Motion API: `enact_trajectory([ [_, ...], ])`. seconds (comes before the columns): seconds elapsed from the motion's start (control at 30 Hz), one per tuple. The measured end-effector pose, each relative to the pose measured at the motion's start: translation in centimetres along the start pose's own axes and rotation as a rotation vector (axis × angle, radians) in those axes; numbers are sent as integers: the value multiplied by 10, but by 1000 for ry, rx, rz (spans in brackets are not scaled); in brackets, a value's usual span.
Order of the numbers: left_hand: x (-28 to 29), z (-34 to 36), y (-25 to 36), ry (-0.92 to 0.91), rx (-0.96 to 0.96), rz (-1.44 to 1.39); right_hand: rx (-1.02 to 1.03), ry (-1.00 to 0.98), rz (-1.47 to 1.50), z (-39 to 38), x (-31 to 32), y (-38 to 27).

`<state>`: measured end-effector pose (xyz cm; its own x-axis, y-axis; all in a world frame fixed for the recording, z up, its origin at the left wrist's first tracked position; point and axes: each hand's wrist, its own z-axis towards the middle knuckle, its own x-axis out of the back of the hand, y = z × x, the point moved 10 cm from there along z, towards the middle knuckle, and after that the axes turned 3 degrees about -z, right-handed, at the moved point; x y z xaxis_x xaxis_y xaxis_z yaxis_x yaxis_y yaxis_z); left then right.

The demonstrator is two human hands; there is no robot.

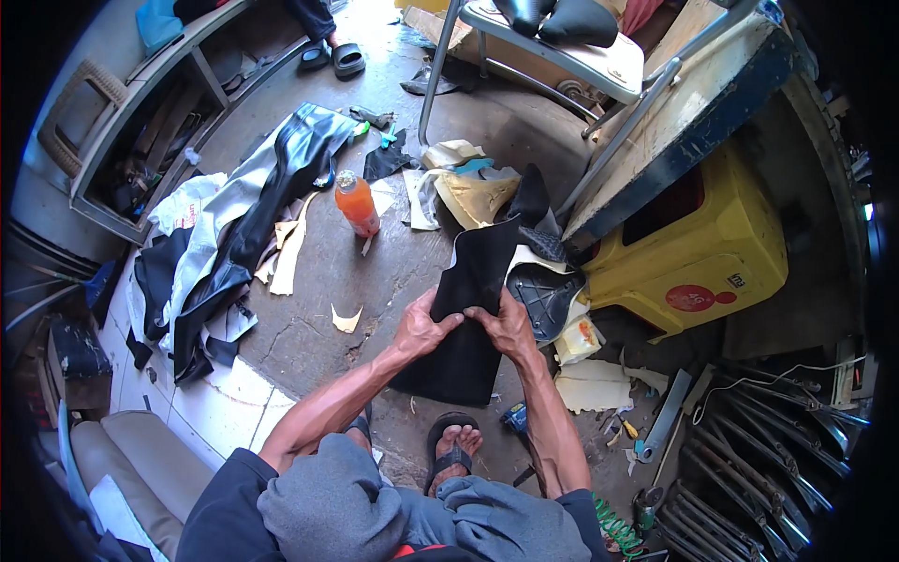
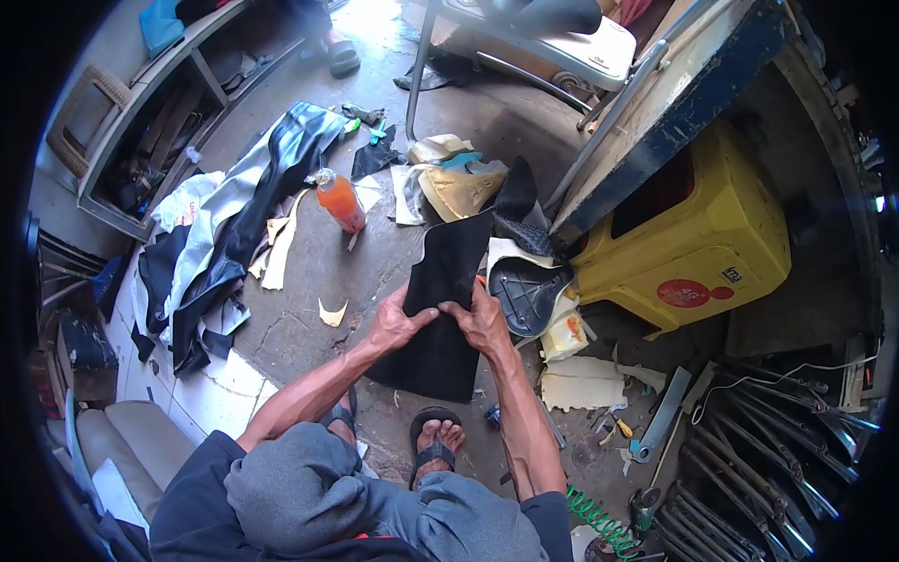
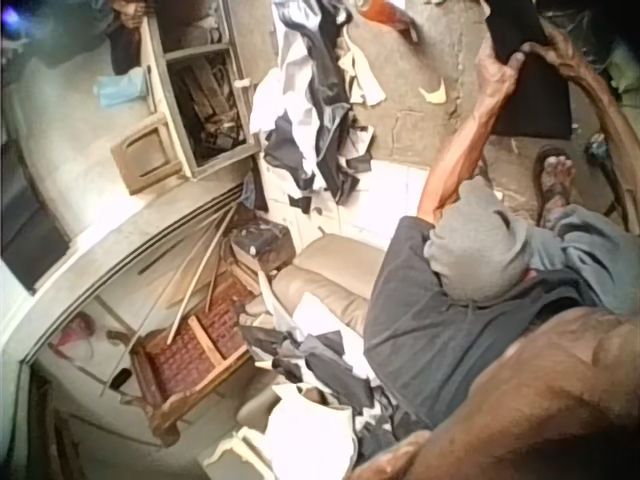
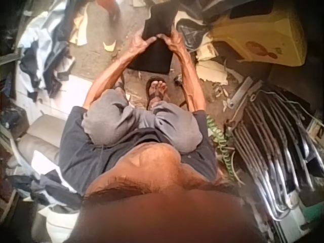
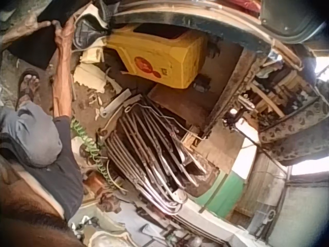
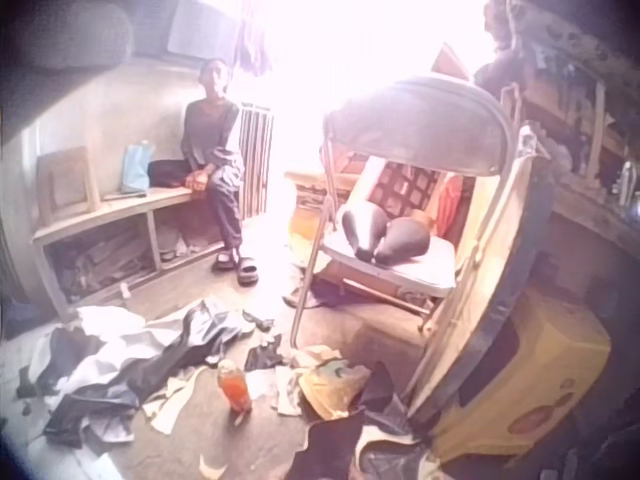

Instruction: The person trims foam from a bicycle saddle using shears, fits a new black vinyl cover over the foam, and secures the cover to the plastic saddle base using a staple gun.

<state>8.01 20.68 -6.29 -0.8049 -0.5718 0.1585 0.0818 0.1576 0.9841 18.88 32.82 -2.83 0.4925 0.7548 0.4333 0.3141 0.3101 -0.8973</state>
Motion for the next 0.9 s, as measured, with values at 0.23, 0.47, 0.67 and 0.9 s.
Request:
enact_trajectory([
  [0.23,-10,-24,-6,2,89,-70,-25,-53,-30,-24,1,-5],
  [0.47,-12,-18,20,-15,-221,84,-26,37,43,-32,-4,6],
  [0.67,-16,-14,29,-94,-258,101,238,199,-186,-37,-1,1],
  [0.9,-11,-4,20,59,-80,67,133,328,-159,-24,3,-4],
])
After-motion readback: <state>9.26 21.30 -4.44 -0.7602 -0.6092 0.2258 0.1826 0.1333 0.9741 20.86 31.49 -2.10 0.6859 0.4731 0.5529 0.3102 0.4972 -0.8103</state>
